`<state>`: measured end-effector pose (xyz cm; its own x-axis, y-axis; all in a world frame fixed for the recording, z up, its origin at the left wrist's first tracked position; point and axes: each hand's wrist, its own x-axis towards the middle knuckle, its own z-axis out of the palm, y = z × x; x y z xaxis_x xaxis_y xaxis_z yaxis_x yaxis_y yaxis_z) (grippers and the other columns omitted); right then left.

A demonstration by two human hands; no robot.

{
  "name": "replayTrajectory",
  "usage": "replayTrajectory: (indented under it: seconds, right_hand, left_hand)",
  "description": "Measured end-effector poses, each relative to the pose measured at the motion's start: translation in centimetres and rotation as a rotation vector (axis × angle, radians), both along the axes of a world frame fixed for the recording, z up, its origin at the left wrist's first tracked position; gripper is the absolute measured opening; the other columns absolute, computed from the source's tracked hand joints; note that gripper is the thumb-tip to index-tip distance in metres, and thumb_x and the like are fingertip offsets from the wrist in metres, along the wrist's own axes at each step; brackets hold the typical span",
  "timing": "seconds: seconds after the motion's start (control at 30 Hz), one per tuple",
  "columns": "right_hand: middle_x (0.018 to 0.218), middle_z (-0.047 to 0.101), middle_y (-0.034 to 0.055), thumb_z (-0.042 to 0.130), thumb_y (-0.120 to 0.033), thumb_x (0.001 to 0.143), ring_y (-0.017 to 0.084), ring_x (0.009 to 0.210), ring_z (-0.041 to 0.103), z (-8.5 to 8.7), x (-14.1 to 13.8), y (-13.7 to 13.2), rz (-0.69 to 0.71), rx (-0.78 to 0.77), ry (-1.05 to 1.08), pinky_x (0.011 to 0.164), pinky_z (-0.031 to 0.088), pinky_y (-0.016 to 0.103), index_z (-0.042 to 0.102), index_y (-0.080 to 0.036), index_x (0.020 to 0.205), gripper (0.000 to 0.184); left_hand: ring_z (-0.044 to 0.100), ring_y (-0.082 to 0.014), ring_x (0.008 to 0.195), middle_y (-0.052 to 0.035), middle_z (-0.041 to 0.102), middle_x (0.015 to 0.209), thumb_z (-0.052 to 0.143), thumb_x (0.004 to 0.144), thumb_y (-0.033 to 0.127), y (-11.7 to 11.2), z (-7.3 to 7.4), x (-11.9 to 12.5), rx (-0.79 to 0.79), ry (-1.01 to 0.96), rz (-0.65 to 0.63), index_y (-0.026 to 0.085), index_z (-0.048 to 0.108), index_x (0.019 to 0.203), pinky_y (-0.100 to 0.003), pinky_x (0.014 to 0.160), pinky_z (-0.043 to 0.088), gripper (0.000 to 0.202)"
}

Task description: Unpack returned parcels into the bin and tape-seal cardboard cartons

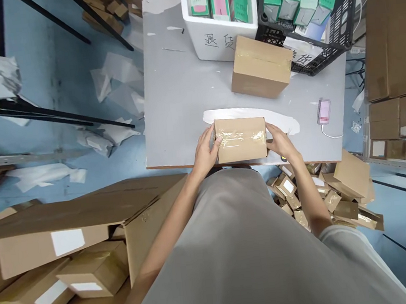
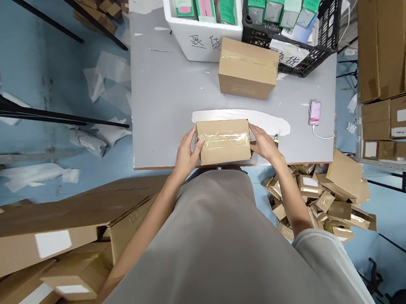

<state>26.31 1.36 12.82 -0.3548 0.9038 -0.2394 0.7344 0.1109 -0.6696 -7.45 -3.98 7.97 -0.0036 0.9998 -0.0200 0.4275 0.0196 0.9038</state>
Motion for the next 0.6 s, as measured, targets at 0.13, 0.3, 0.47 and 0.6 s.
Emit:
replayTrajectory:
  seconds: [0.13, 0.3, 0.47, 0.6]
  right_hand:
    - [0.179, 0.055, 0.0058, 0.065, -0.024, 0.093, 0.034, 0.166, 0.053, -0.6, -0.2, 0.9, -0.022, 0.041, 0.076, 0.139, 0.044, 0.058, 0.049, -0.025, 0.178, 0.087]
    - [0.156, 0.077, 0.0022, 0.052, -0.028, 0.096, 0.030, 0.153, 0.068, -0.8, 1.3, 1.9, -0.156, 0.025, 0.129, 0.135, 0.049, 0.051, 0.077, -0.024, 0.153, 0.063]
    - [0.156, 0.077, 0.0054, 0.058, -0.041, 0.104, 0.034, 0.145, 0.074, 1.0, 1.0, 1.2, -0.176, -0.031, 0.112, 0.127, 0.056, 0.053, 0.072, -0.025, 0.160, 0.060]
    - [0.159, 0.074, 0.0114, 0.051, -0.060, 0.114, 0.036, 0.145, 0.073, 2.1, -2.1, -1.5, -0.234, -0.027, 0.033, 0.126, 0.056, 0.055, 0.063, -0.024, 0.168, 0.066]
  left_hand:
    - [0.059, -0.0352, 0.159, -0.0187, 0.062, 0.170, 0.050, 0.114, 0.076, 0.0, 0.3, 0.0, -0.002, -0.013, 0.005, 0.022, 0.055, 0.172, -0.055, 0.135, 0.046, 0.080]
    - [0.061, -0.0350, 0.157, -0.0187, 0.065, 0.168, 0.049, 0.114, 0.074, -0.1, 0.5, 0.0, 0.003, -0.027, -0.008, 0.020, 0.057, 0.171, -0.054, 0.134, 0.046, 0.078]
    - [0.063, -0.0344, 0.156, -0.0178, 0.064, 0.169, 0.055, 0.110, 0.079, -0.1, 0.1, 0.5, -0.064, -0.167, 0.036, 0.021, 0.059, 0.169, -0.051, 0.134, 0.047, 0.083]
    - [0.060, -0.0346, 0.159, -0.0173, 0.062, 0.171, 0.047, 0.108, 0.087, 0.2, -2.0, 0.1, -0.248, -0.373, 0.107, 0.022, 0.064, 0.162, -0.050, 0.132, 0.050, 0.087]
